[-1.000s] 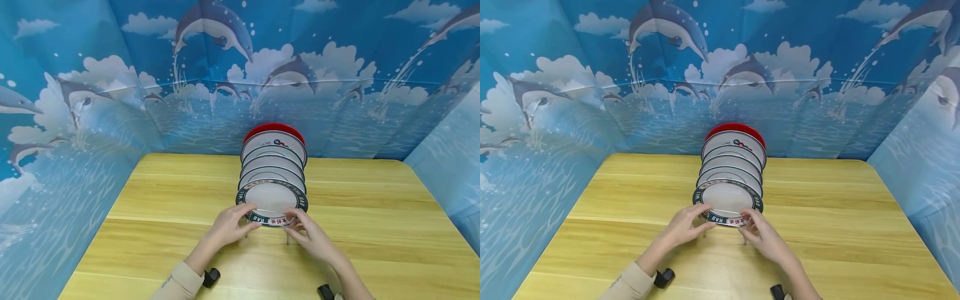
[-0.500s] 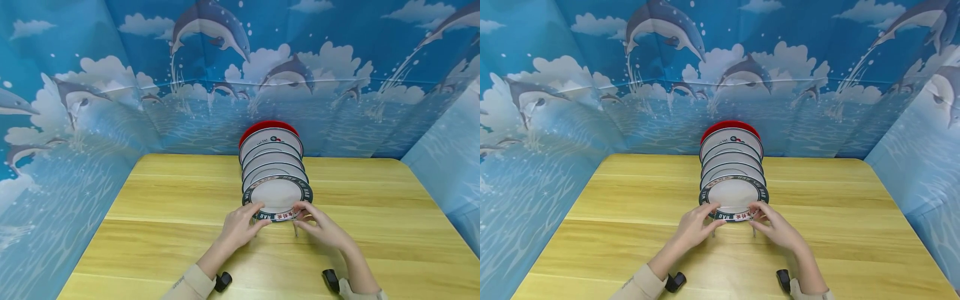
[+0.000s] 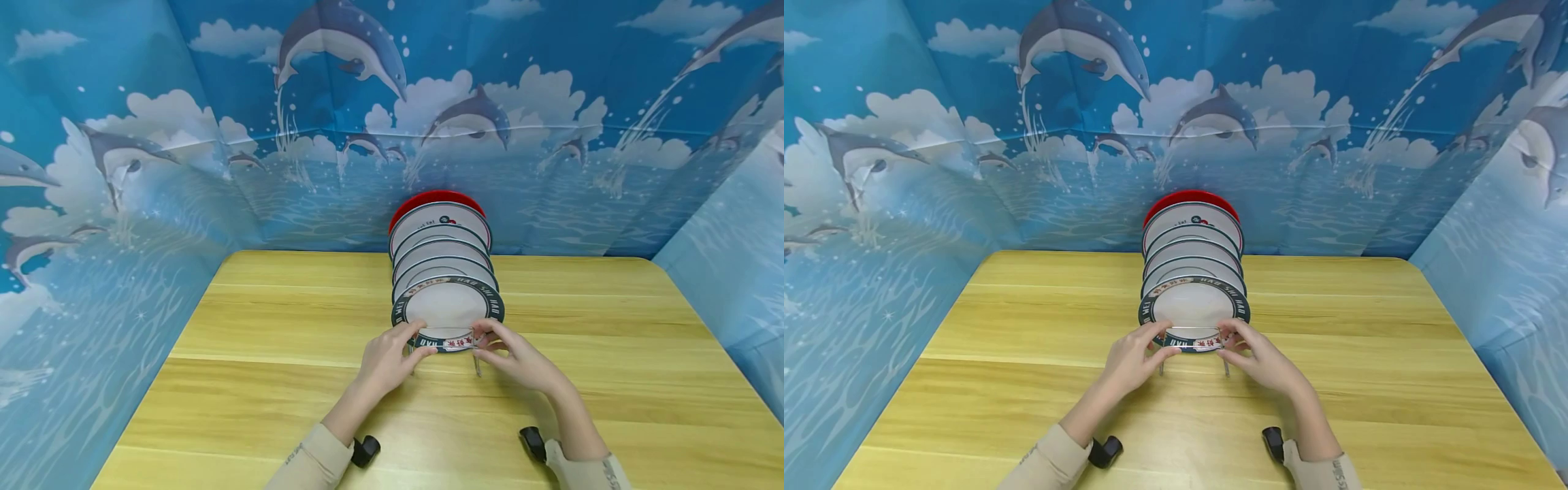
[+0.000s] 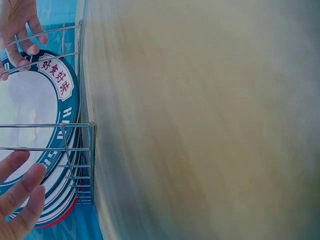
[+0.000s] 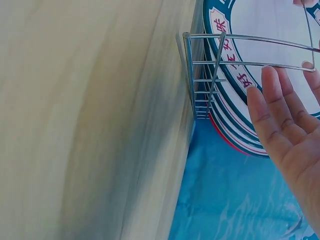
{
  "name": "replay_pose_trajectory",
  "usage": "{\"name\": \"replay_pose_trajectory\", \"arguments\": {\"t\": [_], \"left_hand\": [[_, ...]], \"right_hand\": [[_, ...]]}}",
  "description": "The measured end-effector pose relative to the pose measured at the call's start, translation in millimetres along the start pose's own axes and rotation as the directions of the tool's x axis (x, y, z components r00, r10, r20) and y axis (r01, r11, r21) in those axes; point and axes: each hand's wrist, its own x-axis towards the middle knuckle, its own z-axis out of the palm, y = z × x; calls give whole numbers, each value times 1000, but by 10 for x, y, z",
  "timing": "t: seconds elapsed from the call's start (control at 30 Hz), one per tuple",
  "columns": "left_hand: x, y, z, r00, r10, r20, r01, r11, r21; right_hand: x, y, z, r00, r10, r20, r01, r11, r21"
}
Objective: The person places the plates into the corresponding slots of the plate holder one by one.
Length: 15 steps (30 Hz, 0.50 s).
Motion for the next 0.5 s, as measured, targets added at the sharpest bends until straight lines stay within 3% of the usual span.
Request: {"name": "replay_pose_trajectory", "arguments": {"t": [0.4, 0.5], "left_hand": [[4, -28, -36, 998, -27, 52, 29, 998, -53], [11, -59, -159, 1000, -14, 26, 16, 997, -71]], "right_hand": [[-16, -43, -8, 1000, 2, 0, -2, 1000, -12], [-52, -116, -160, 997, -67, -40, 66, 998, -16]]}}
